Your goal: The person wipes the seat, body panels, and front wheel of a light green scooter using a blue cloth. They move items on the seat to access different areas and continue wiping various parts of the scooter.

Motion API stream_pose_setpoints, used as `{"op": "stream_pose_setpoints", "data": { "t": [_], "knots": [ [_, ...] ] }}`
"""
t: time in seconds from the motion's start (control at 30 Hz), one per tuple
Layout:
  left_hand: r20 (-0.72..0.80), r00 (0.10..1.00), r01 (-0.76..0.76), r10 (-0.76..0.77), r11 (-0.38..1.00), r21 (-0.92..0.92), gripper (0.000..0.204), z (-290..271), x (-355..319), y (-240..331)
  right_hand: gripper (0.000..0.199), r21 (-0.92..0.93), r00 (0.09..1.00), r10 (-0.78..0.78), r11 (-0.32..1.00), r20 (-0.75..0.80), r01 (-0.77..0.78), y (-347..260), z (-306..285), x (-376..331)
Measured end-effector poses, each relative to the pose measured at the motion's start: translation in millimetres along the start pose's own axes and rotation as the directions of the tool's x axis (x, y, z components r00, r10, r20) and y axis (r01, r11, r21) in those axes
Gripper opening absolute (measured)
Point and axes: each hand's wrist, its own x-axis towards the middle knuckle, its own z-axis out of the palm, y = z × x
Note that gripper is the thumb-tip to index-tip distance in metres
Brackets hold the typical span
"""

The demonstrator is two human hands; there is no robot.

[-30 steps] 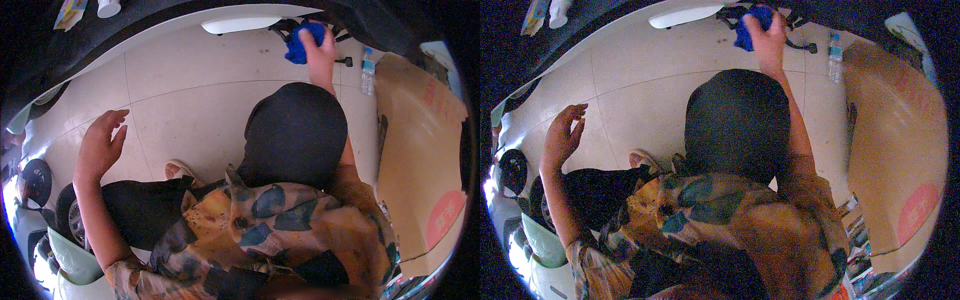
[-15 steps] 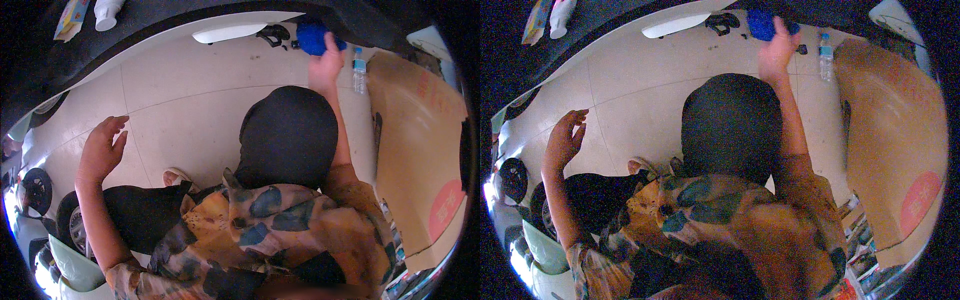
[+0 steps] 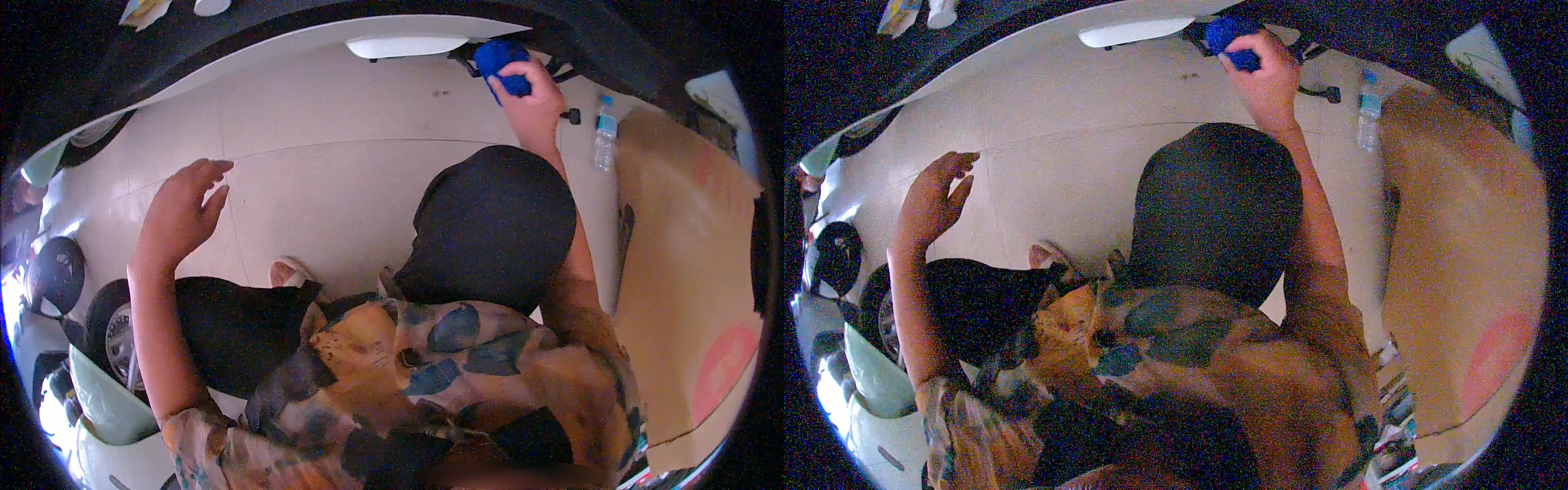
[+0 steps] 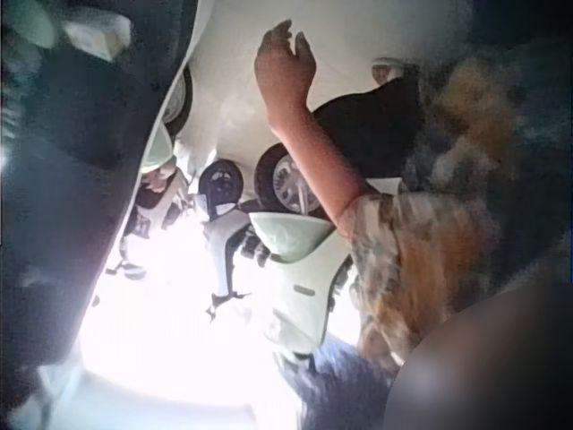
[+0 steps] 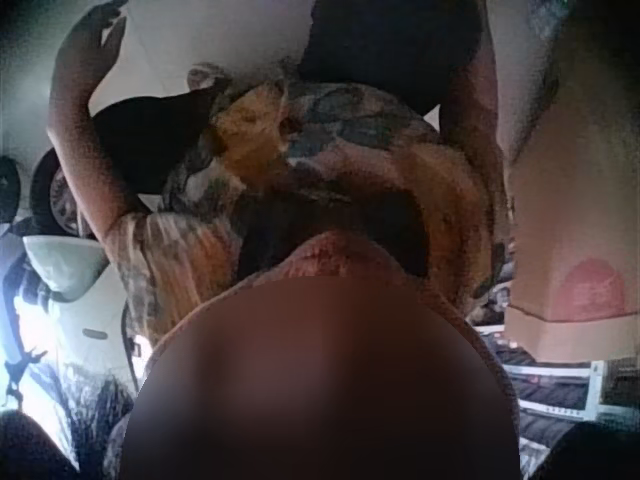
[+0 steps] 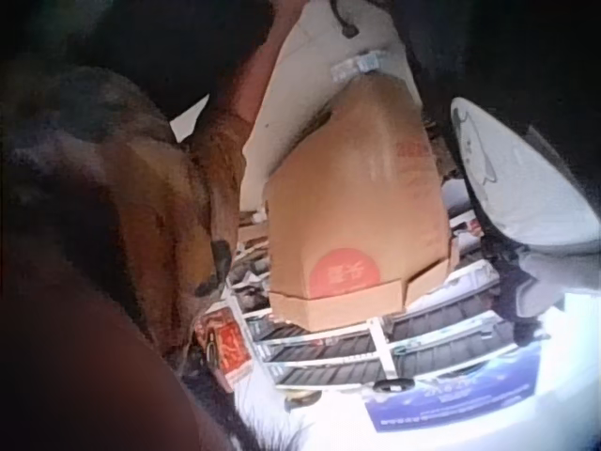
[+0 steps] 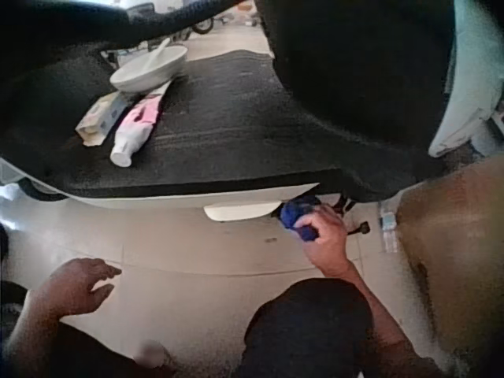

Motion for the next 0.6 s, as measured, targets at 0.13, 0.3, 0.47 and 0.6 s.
{"op": "stream_pose_setpoints", "data": {
  "t": [0.13, 0.3, 0.47, 0.6],
  "knots": [
    [-0.078, 0.995, -0.062, 0.057, 0.996, -0.068, 0.031, -6.9, -1.4, 6.2, 0.025, -0.023, 0.945, -0.273, 0.959, 0.183, 0.282, -25.5, -0.3, 14.8],
    [-0.496, 0.853, -0.431, 0.165, 0.757, -0.491, 0.050, -28.3, -20.3, 38.8, 0.023, 0.211, 0.814, -0.020, 0.969, 0.581, -0.127, -54.7, -31.5, 29.8],
    [-0.756, 0.591, -0.634, 0.280, 0.742, -0.220, 0.064, -69.3, -86.6, 54.6, 0.024, 0.192, 0.738, -0.022, 0.970, 0.674, -0.147, -73.7, -32.4, 37.6],
    [-0.824, 0.335, -0.768, 0.457, 0.639, 0.042, 0.062, -87.5, -112.0, 70.0, 0.025, 0.169, 0.824, 0.014, 0.977, 0.566, -0.133, -86.8, -61.6, 57.1]
  ]
}}
